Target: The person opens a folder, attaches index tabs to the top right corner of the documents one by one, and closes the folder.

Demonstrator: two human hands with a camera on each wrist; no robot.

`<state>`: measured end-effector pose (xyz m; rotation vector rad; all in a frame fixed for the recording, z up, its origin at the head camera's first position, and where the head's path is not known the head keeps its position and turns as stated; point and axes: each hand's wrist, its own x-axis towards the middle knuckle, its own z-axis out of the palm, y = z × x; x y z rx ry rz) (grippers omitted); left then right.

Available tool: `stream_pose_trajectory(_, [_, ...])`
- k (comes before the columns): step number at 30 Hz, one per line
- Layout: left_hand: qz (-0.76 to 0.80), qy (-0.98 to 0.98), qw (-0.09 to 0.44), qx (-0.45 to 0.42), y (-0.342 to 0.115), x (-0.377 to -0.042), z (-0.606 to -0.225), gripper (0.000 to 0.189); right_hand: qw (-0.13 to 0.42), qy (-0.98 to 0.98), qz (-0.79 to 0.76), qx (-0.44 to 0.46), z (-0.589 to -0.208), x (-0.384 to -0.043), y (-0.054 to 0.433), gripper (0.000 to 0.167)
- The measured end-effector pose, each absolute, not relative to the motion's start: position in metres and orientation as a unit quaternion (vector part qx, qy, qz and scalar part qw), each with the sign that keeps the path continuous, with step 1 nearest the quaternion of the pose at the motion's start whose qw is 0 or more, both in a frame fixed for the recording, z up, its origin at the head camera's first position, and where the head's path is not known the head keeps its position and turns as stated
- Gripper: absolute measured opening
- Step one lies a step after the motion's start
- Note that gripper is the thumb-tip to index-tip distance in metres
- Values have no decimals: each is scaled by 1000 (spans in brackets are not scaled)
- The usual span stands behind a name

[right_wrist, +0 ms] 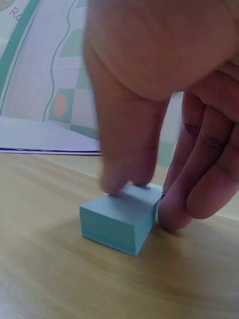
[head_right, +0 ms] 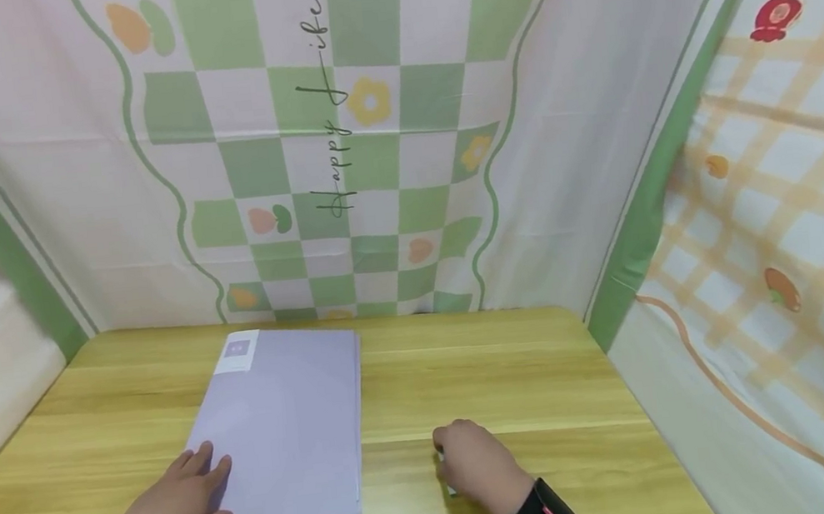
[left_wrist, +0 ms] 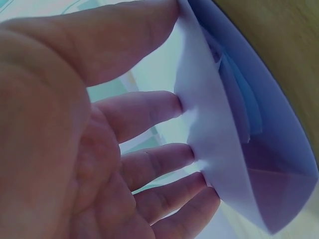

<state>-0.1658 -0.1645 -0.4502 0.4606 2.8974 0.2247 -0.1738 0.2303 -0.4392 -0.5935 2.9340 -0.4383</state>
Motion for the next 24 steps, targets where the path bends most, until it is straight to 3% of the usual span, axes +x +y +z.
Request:
stream_pose_trajectory(6, [94, 976, 86, 177, -162, -166, -446, 64, 72, 972, -171, -147, -428, -168, 241, 20])
stream_pose_trajectory(12, [124, 971, 68, 195, -164, -163, -441, 64, 38, 981, -145, -126, -408, -168, 246, 23])
stream_pose_trajectory(20, [97, 932, -31, 347, -167, -158, -448, 64, 11, 980, -153, -124, -406, -170, 229, 29])
stream_pose_trajectory(24, [71, 923, -72, 372, -167, -155, -449, 58, -6, 978, -156, -142, -409, -172, 209, 35])
